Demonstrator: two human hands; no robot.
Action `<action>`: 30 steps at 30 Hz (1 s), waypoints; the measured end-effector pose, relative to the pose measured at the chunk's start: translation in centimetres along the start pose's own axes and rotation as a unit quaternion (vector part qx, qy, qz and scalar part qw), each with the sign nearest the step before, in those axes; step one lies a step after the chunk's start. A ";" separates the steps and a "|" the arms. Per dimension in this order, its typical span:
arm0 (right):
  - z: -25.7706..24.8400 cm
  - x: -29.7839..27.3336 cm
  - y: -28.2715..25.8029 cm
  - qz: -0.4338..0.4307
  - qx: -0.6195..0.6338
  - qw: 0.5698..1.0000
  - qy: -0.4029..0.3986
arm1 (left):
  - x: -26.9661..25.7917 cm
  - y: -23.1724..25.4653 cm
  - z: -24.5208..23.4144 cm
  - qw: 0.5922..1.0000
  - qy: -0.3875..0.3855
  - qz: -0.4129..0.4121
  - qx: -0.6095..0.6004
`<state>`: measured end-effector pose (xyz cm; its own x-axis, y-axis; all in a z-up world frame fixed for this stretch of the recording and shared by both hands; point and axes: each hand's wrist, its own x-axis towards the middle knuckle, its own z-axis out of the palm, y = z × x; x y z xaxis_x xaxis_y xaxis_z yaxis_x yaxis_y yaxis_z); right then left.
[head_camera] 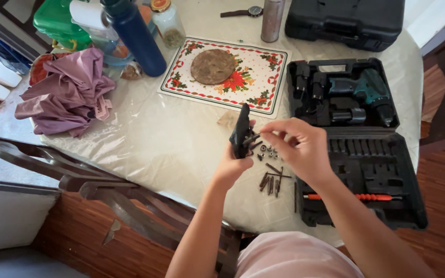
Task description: The person organizes a cordless drill set on a dining table. They place the drill, charger, battery pack, and a flexible screwdriver into the open plastic case, then pick up loose drill bits and sockets from the table one at a time and seat them into the molded compartments of the case lid.
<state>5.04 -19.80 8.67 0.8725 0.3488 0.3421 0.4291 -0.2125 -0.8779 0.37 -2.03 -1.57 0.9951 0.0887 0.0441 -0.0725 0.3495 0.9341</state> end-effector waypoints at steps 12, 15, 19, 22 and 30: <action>1.8 2.7 -1.7 -0.005 -0.129 0.980 -0.149 | 0.4 -3.6 -1.4 0.999 0.027 -0.028 0.019; 2.2 2.5 -1.4 -0.078 -0.087 0.983 -0.144 | 0.9 -4.5 -1.7 0.995 0.072 -0.066 0.006; 2.9 1.5 -0.7 -0.140 -0.109 0.974 -0.141 | 0.9 -5.1 -2.4 0.997 0.050 -0.050 0.006; 3.1 0.8 0.6 -0.170 -0.105 0.968 -0.152 | 1.0 -5.2 -2.2 0.994 0.064 -0.090 -0.011; 2.8 1.5 7.5 0.099 -0.006 0.984 -0.150 | 0.1 -1.0 -2.3 0.978 -0.036 -0.068 -0.196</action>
<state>8.90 -18.31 1.61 0.8325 0.5519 0.0485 0.2609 -0.3132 -0.9131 0.41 -0.24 -3.25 0.9984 -0.0450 -0.0333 0.0551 0.6847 0.7268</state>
